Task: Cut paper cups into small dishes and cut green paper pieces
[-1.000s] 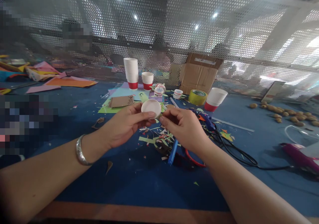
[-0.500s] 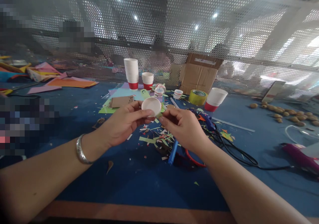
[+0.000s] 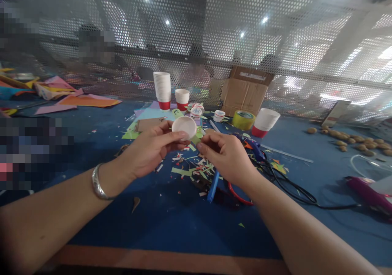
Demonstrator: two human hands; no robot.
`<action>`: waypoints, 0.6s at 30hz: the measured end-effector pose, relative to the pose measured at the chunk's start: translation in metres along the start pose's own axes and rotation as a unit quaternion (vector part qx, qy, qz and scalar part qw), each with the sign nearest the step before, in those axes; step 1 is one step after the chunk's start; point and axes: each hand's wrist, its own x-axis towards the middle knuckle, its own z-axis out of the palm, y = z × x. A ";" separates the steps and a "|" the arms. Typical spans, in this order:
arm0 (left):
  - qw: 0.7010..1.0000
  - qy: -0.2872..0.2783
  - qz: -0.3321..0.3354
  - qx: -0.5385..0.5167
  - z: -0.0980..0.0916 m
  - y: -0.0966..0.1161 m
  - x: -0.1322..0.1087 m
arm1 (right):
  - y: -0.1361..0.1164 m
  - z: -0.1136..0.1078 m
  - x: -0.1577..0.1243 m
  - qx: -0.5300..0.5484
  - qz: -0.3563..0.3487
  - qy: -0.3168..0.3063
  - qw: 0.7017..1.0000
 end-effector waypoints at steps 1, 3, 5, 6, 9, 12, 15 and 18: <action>1.000 0.009 0.005 0.002 -0.001 0.001 0.000 | 0.000 0.000 0.000 0.002 0.003 -0.002 1.000; 1.000 0.010 0.015 0.009 -0.003 0.001 0.001 | -0.001 0.000 0.000 0.015 0.005 -0.008 1.000; 0.999 -0.004 0.030 0.030 -0.005 0.002 0.002 | -0.002 -0.001 0.000 0.027 0.001 0.005 1.000; 0.998 -0.015 0.037 0.045 -0.006 0.002 0.002 | -0.002 -0.003 0.000 0.025 -0.001 0.024 0.999; 0.992 -0.056 0.043 0.104 -0.007 0.002 0.000 | -0.004 -0.006 0.000 0.000 -0.001 0.098 0.995; 0.980 -0.100 0.042 0.165 -0.007 0.002 -0.002 | -0.003 -0.008 0.002 0.000 -0.006 0.121 0.993; 0.967 -0.132 0.049 0.214 -0.007 0.000 -0.003 | 0.000 -0.008 0.002 0.027 -0.020 0.097 0.995; 0.960 -0.146 0.051 0.235 -0.008 -0.001 -0.003 | 0.003 -0.008 0.002 0.038 -0.025 0.090 0.995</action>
